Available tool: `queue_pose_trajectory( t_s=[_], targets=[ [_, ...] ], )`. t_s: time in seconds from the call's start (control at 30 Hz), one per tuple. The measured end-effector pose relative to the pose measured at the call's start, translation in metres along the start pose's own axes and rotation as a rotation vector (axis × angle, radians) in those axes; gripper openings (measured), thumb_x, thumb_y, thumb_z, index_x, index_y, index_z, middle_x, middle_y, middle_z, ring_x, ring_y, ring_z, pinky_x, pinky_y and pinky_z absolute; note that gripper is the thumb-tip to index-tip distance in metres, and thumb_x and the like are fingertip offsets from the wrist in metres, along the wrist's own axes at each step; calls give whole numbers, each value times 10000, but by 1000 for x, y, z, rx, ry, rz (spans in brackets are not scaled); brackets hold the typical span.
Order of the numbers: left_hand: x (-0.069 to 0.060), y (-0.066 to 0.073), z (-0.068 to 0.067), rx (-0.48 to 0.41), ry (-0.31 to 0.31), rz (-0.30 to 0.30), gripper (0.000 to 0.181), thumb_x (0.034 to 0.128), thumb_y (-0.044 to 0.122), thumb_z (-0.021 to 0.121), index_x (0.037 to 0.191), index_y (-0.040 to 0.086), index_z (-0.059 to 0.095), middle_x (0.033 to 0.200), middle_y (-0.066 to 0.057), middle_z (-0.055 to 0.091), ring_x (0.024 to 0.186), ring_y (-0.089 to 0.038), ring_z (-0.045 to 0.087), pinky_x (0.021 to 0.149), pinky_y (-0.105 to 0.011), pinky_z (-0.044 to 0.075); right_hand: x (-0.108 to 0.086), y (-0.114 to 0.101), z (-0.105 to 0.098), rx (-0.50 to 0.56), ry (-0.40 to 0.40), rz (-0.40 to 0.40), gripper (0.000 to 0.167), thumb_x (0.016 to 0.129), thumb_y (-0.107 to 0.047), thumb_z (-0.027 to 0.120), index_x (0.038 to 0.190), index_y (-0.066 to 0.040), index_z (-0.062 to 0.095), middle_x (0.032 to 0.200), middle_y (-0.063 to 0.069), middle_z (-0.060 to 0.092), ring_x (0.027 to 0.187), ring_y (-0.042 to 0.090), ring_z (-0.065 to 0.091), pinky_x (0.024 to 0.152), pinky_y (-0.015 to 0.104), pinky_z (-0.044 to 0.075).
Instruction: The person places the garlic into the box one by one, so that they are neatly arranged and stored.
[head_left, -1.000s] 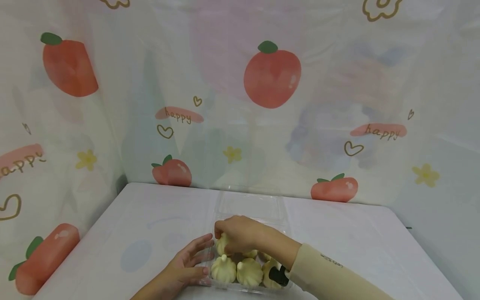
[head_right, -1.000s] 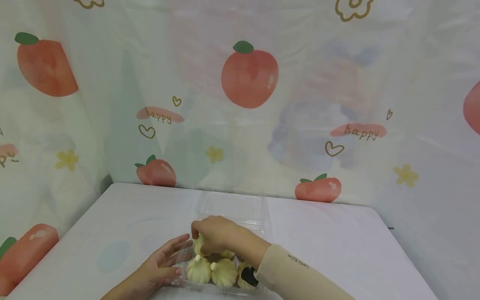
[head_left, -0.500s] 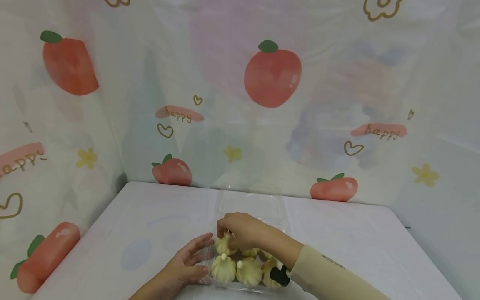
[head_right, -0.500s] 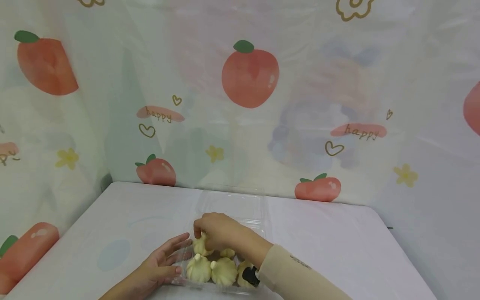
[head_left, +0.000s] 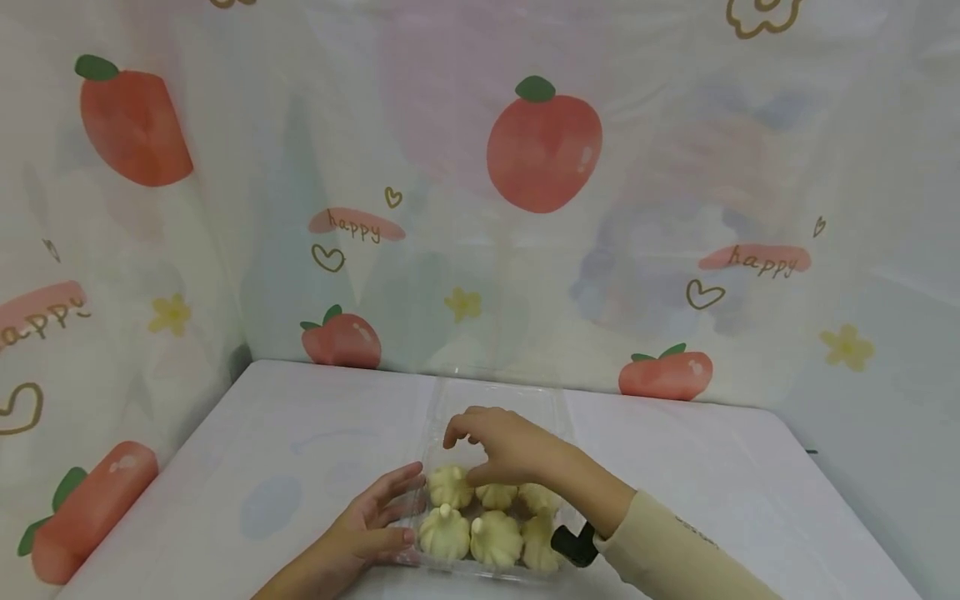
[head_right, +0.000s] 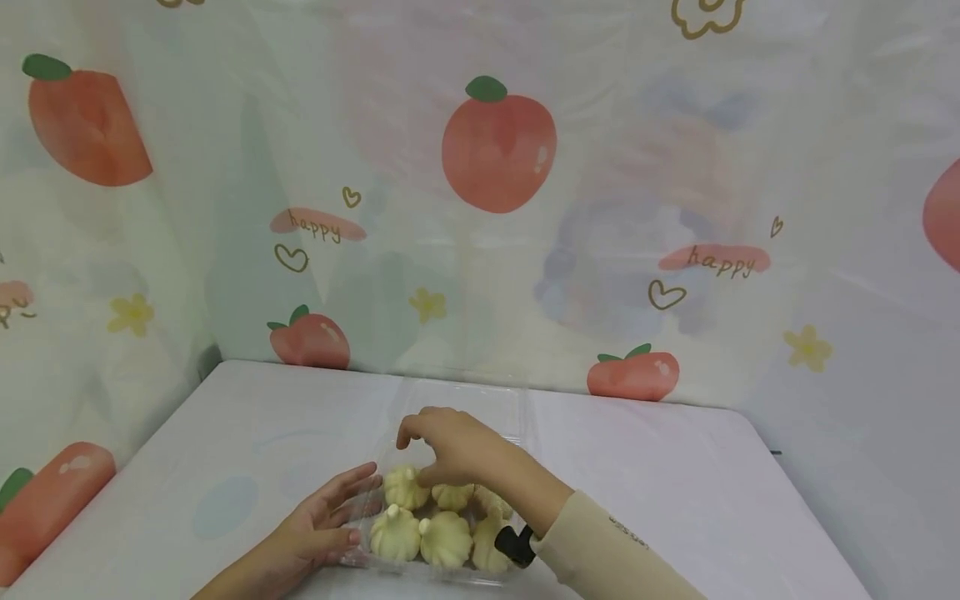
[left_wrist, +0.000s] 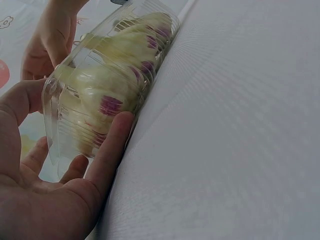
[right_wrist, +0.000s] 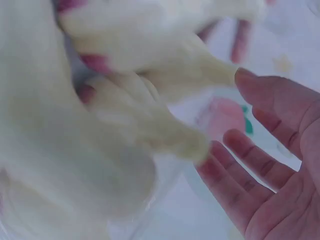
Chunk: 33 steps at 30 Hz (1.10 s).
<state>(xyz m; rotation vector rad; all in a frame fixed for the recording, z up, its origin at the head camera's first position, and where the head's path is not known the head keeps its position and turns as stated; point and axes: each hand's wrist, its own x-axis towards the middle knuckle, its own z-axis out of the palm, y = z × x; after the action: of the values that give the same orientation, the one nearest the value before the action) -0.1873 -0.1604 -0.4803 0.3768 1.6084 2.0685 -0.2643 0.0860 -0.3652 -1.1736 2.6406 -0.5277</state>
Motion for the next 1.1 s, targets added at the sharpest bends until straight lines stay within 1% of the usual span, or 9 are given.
queue_pose_trajectory(
  t_s=[0.1, 0.23, 0.37, 0.47, 0.6, 0.77, 0.93, 1.1],
  targets=[
    [0, 2, 0, 4, 12, 0, 750, 981, 130, 629, 1594, 160, 199, 1635, -200, 137, 1423, -339, 356, 914, -498, 540, -7, 8, -10, 107, 46, 5, 387, 849, -133, 783, 1201, -184, 629, 1233, -22, 626, 1141, 271, 611, 867, 353, 539],
    [1, 2, 0, 14, 17, -5, 745, 984, 132, 626, 1595, 167, 201, 1638, -195, 133, 1432, -354, 335, 916, -498, 538, -20, 18, -20, 230, 100, 23, 387, 885, -152, 760, 1240, -176, 609, 1276, 7, 614, 1161, 266, 602, 902, 413, 537],
    [1, 2, -2, 19, 12, 4, 744, 989, 135, 621, 1596, 164, 192, 1638, -198, 126, 1436, -365, 323, 919, -504, 535, -34, 28, -26, 304, 177, 51, 382, 905, -217, 748, 1257, -206, 599, 1301, -6, 614, 1178, 248, 601, 922, 395, 536],
    [1, 2, -3, 14, -2, 13, 739, 996, 129, 611, 1599, 158, 184, 1638, -202, 122, 1438, -363, 322, 923, -509, 532, -46, 36, -27, 356, 259, 79, 378, 908, -246, 749, 1255, -214, 602, 1298, -6, 616, 1183, 250, 606, 930, 384, 532],
    [-1, 1, -3, 4, -12, 9, 728, 1006, 124, 597, 1602, 158, 179, 1641, -195, 123, 1434, -343, 329, 931, -511, 527, -58, 50, -21, 414, 345, 111, 374, 913, -269, 746, 1254, -205, 607, 1284, 18, 624, 1187, 294, 610, 936, 403, 528],
    [-1, 0, -3, 3, -10, 8, 733, 1006, 119, 595, 1604, 164, 174, 1646, -196, 107, 1445, -363, 302, 942, -518, 518, -70, 65, -10, 475, 412, 146, 378, 912, -287, 746, 1252, -196, 607, 1281, 27, 625, 1200, 361, 597, 937, 435, 521],
    [-1, -1, -3, 3, -12, 4, 712, 1018, 121, 576, 1606, 177, 177, 1649, -199, 97, 1461, -381, 278, 948, -518, 516, -80, 78, -6, 509, 492, 193, 372, 912, -295, 745, 1239, -181, 608, 1270, 42, 626, 1193, 342, 608, 883, 370, 537],
    [-1, 0, -2, 4, -16, 9, 699, 1026, 125, 561, 1606, 172, 175, 1651, -198, 101, 1468, -396, 263, 952, -511, 515, -88, 93, -1, 525, 588, 259, 344, 919, -246, 739, 1221, -134, 618, 1212, 95, 642, 1130, 297, 634, 832, 306, 543]
  ],
)
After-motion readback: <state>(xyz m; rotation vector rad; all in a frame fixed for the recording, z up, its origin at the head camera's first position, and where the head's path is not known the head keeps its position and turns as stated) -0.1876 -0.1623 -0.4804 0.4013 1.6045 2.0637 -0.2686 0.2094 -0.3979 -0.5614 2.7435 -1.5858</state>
